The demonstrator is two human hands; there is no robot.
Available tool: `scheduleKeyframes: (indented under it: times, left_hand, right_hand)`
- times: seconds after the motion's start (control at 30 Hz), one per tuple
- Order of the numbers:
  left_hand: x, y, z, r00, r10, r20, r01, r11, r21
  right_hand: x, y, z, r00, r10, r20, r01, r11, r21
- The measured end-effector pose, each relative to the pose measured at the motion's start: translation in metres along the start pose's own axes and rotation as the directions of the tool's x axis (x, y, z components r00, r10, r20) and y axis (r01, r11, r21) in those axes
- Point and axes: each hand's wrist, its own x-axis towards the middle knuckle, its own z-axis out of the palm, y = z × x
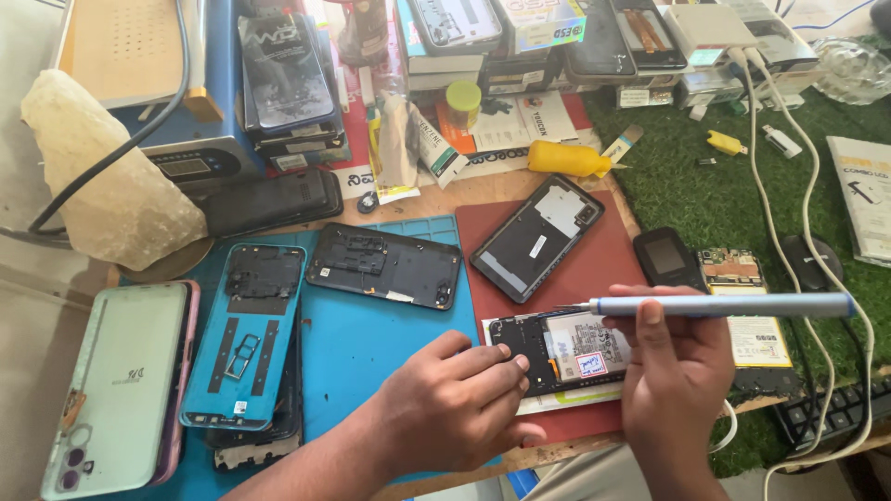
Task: The person uses a pen-like tool to probe and manipulate the internal components of a disassembled smartphone. They work on the battery area and other internal parts, occasionally lifting the phone to inspect it. The workspace is cluttered with various phone parts and tools.
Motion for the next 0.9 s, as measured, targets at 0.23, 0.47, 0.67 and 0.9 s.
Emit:
scheduleKeyframes:
  times: [0.23, 0.47, 0.67, 0.9]
  left_hand:
    - [0.001, -0.004, 0.003, 0.995, -0.081, -0.064, 0.082, 0.996, 0.020]
    - [0.005, -0.003, -0.002, 0.982, -0.174, -0.079, 0.184, 0.971, 0.150]
    - [0.009, -0.006, -0.004, 0.942, -0.294, -0.160, 0.314, 0.943, 0.114]
    - [0.009, -0.009, -0.002, 0.953, -0.297, -0.063, 0.302, 0.948, 0.103]
  right_hand:
    - [0.011, -0.009, -0.011, 1.000, 0.003, 0.002, -0.003, 0.999, -0.047]
    - [0.008, -0.007, -0.020, 0.998, -0.047, -0.042, 0.039, 0.985, -0.166]
    - [0.013, 0.000, -0.037, 0.999, 0.019, -0.049, -0.016, 0.998, 0.064]
    - [0.011, -0.002, -0.040, 0.997, 0.043, -0.061, -0.038, 0.997, 0.070]
